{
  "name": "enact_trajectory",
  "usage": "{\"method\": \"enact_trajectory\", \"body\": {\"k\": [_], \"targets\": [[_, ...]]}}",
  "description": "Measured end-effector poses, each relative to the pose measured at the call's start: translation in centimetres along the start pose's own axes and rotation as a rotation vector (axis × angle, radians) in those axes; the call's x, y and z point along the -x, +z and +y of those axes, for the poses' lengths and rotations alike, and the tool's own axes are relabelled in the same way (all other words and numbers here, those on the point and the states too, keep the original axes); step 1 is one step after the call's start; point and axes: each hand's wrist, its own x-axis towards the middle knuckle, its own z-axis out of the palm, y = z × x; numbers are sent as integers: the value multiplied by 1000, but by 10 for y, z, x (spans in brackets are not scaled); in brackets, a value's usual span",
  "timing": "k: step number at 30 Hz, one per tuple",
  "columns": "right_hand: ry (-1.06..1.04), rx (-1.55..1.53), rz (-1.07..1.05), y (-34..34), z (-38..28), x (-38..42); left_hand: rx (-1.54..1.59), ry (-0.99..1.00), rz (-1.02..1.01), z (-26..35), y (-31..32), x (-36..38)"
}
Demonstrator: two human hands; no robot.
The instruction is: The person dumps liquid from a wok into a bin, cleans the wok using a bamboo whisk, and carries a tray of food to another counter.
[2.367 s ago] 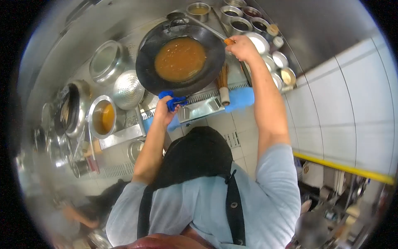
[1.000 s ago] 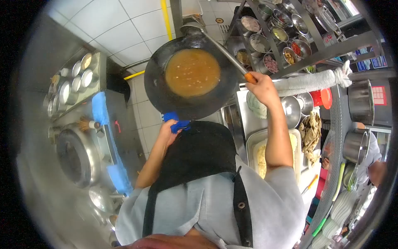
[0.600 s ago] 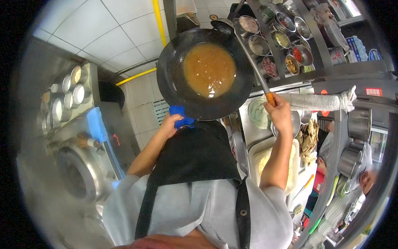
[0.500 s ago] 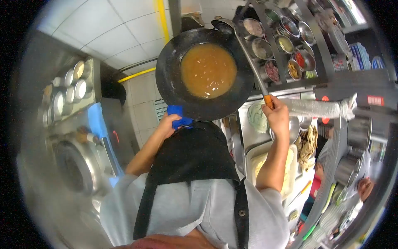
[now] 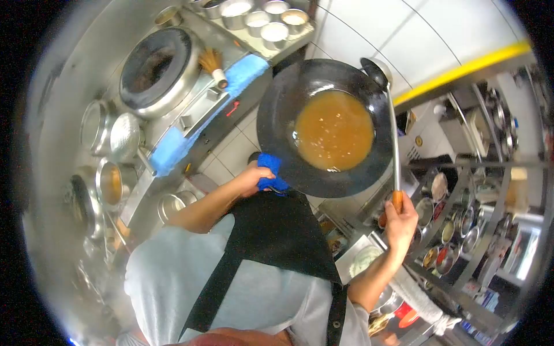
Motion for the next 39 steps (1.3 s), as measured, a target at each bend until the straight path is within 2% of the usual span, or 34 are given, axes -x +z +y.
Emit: {"method": "enact_trajectory", "body": {"k": [1, 3, 5, 7, 9, 13, 15, 16, 18, 23, 25, 26, 28, 29, 31, 32, 33, 34, 37, 39], "targets": [[27, -11, -45, 15, -30, -5, 24, 19, 10, 5, -17, 7], [-123, 10, -104, 36, -32, -31, 81, 122, 45, 13, -41, 25], [-178, 7, -154, 77, -58, -56, 125, 150, 89, 28, -76, 36], [-229, -12, -207, 123, -91, -80, 189, 239, 229, 52, -104, 54], [-108, -246, -337, 175, -124, -98, 197, 277, 254, 73, -137, 67], [-122, -342, -377, 283, -168, -112, 323, 384, 615, 125, -177, 98], [-99, -465, -500, 318, -180, -117, 269, 437, 556, 136, -221, 99], [-97, -471, -492, 333, -181, -120, 260, 432, 533, 137, -249, 99], [-46, -449, -567, 359, -176, -125, 306, 486, 593, 158, -271, 100], [-34, -280, -590, 422, -165, -135, 393, 616, 733, 188, -337, 86], [-428, -59, -421, 458, -143, -146, 425, 626, 757, 196, -364, 75], [-414, -63, -405, 465, -149, -145, 465, 647, 791, 201, -373, 70], [-338, 263, -364, 478, -156, -142, 499, 626, 779, 210, -387, 66], [-311, 257, -344, 487, -147, -149, 546, 618, 775, 216, -390, 60], [-500, 254, -336, 506, -105, -166, 589, 671, 778, 226, -389, 51], [-459, 303, -400, 512, -92, -173, 605, 673, 762, 225, -401, 45], [-410, 350, -455, 515, -82, -177, 661, 648, 779, 232, -399, 41], [-461, 379, -464, 507, -83, -175, 672, 687, 808, 229, -416, 30], [-495, 368, -473, 478, -76, -171, 560, 734, 632, 234, -428, 15], [-385, 332, -525, 459, -45, -173, 510, 724, 655, 234, -455, -1]]}}
